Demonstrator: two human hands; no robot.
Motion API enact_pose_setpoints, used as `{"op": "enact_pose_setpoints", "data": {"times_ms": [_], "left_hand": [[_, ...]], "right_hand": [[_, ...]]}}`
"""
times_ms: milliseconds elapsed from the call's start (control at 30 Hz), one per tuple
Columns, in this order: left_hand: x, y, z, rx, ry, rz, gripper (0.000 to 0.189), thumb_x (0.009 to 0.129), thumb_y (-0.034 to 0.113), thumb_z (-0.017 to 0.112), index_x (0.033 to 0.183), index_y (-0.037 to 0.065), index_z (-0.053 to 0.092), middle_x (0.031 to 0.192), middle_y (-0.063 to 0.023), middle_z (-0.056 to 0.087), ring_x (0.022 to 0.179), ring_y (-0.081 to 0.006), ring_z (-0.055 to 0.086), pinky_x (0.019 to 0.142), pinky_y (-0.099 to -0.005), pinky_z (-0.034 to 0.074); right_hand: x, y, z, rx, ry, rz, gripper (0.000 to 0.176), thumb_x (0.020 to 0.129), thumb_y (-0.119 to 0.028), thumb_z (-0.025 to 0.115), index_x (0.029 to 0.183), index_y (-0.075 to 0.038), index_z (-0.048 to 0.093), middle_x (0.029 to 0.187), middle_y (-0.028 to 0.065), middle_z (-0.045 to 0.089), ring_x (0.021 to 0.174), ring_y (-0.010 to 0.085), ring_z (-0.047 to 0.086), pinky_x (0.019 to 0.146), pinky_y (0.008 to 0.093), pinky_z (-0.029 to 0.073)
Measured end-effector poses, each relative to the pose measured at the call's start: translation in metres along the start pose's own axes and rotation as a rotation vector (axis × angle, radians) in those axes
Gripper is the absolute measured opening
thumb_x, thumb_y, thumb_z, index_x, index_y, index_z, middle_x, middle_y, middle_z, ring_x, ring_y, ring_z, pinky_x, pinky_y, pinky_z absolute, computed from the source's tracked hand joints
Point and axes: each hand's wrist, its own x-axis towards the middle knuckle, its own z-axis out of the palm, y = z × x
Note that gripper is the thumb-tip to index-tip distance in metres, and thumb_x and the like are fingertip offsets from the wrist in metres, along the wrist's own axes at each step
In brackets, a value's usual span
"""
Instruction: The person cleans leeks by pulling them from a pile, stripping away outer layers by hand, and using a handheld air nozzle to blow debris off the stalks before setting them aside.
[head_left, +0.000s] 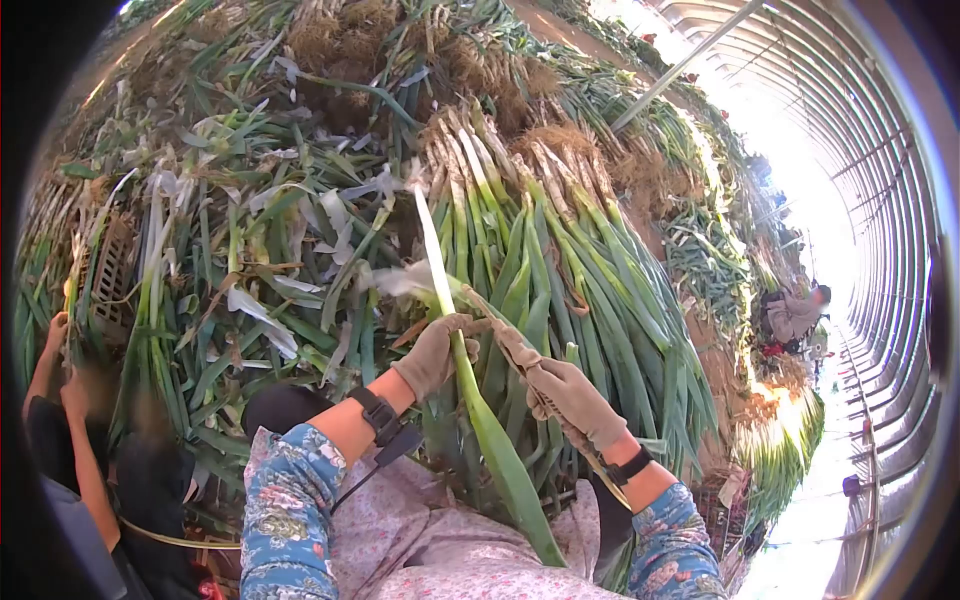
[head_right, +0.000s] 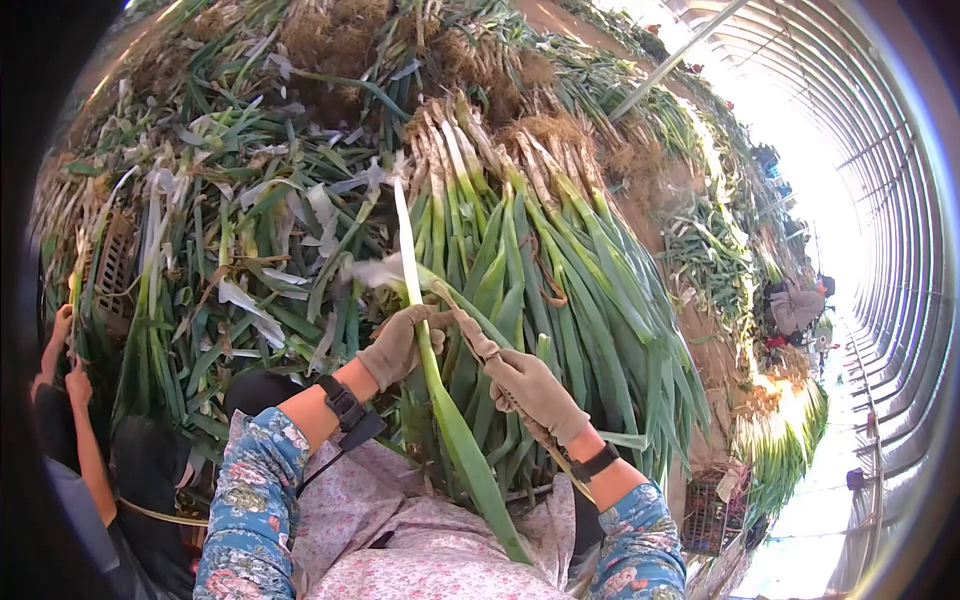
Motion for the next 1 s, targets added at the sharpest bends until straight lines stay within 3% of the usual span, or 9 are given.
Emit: {"op": "enact_pose_setpoints", "data": {"times_ms": [200, 367, 500, 533, 567, 633, 700, 833, 1000], "left_hand": [[-0.023, 0.009, -0.006, 0.044, -0.026, 0.053, 0.028, 0.099, 0.013, 0.049, 0.125, 0.005, 0.050, 0.114, -0.0166, 0.067, 0.065, -0.0145, 0.059, 0.063, -0.0305, 0.053], [-0.039, 0.102, -0.023, 0.238, 0.123, 0.402, 0.032, 0.095, 0.016, 0.056, 0.125, 0.004, 0.054, 0.084, -0.0059, 0.063, 0.056, -0.0126, 0.058, 0.049, -0.0239, 0.049], [-0.030, 0.184, -0.138, 0.857, 0.659, 0.654, 0.030, 0.079, 0.016, 0.069, 0.101, -0.004, 0.067, 0.083, -0.0121, 0.067, 0.067, -0.0234, 0.066, 0.059, -0.0367, 0.051], [-0.003, 0.203, -0.220, 1.134, 0.939, 0.509, 0.043, 0.078, 0.018, 0.071, 0.114, -0.005, 0.063, 0.095, -0.0180, 0.069, 0.075, -0.0309, 0.070, 0.065, -0.0422, 0.055], [-0.055, 0.186, -0.137, 0.886, 1.044, 0.541, 0.053, 0.080, 0.021, 0.069, 0.124, -0.005, 0.057, 0.109, -0.0246, 0.067, 0.091, -0.0384, 0.071, 0.078, -0.0471, 0.055], [-0.020, 0.178, -0.188, 1.510, 1.515, 0.597, 0.059, 0.080, 0.019, 0.068, 0.132, -0.003, 0.051, 0.117, -0.0278, 0.064, 0.101, -0.0409, 0.068, 0.087, -0.0467, 0.053], [-0.015, 0.156, -0.122, 1.637, 1.062, 0.898, 0.050, 0.080, 0.019, 0.069, 0.125, 0.001, 0.057, 0.114, -0.0234, 0.067, 0.106, -0.0370, 0.066, 0.091, -0.0443, 0.052], [0.058, 0.101, -0.004, 1.457, 0.275, 0.840, 0.033, 0.083, 0.021, 0.064, 0.110, 0.003, 0.065, 0.106, -0.0170, 0.069, 0.101, -0.0345, 0.067, 0.087, -0.0457, 0.051], [0.186, 0.051, 0.097, 1.822, 0.274, 0.786, 0.043, 0.090, 0.035, 0.063, 0.118, 0.002, 0.062, 0.111, -0.0191, 0.070, 0.104, -0.0355, 0.067, 0.089, -0.0449, 0.053]], "right_hand": [[0.045, -0.004, 0.015, -0.042, 0.092, -0.033, 0.040, 0.101, -0.039, 0.054, 0.095, 0.000, 0.059, 0.072, 0.0055, 0.060, 0.058, 0.0124, 0.057, 0.054, 0.0291, 0.046], [0.049, -0.016, 0.022, 0.166, -0.012, -0.105, 0.040, 0.101, -0.040, 0.052, 0.095, -0.002, 0.060, 0.071, 0.0055, 0.060, 0.056, 0.0137, 0.057, 0.053, 0.0291, 0.046], [0.006, -0.006, 0.012, 0.375, 0.060, -0.054, 0.042, 0.101, -0.040, 0.051, 0.096, 0.000, 0.061, 0.072, 0.0052, 0.061, 0.055, 0.0138, 0.057, 0.054, 0.0288, 0.048], [-0.004, 0.003, 0.006, 0.443, 0.103, -0.015, 0.043, 0.101, -0.040, 0.051, 0.097, 0.001, 0.061, 0.072, 0.0051, 0.061, 0.055, 0.0139, 0.057, 0.054, 0.0288, 0.048], [-0.012, 0.014, -0.002, 0.480, 0.136, 0.012, 0.043, 0.101, -0.041, 0.051, 0.098, 0.001, 0.061, 0.072, 0.0052, 0.062, 0.056, 0.0142, 0.058, 0.054, 0.0288, 0.049], [-0.027, 0.035, -0.019, 0.552, 0.197, 0.068, 0.044, 0.102, -0.041, 0.050, 0.101, 0.002, 0.061, 0.074, 0.0054, 0.063, 0.057, 0.0148, 0.060, 0.054, 0.0289, 0.050], [-0.040, 0.059, -0.030, 0.595, 0.157, 0.085, 0.046, 0.102, -0.041, 0.048, 0.105, 0.003, 0.061, 0.077, 0.0065, 0.065, 0.061, 0.0162, 0.063, 0.057, 0.0292, 0.052], [-0.058, 0.080, -0.038, 0.750, 0.187, 0.040, 0.049, 0.103, -0.041, 0.045, 0.113, 0.004, 0.059, 0.082, 0.0084, 0.067, 0.069, 0.0187, 0.067, 0.064, 0.0304, 0.055], [-0.079, 0.096, -0.048, 0.910, 0.207, -0.046, 0.049, 0.100, -0.038, 0.053, 0.130, 0.001, 0.050, 0.110, 0.0120, 0.063, 0.090, 0.0208, 0.068, 0.076, 0.0367, 0.059]]}}
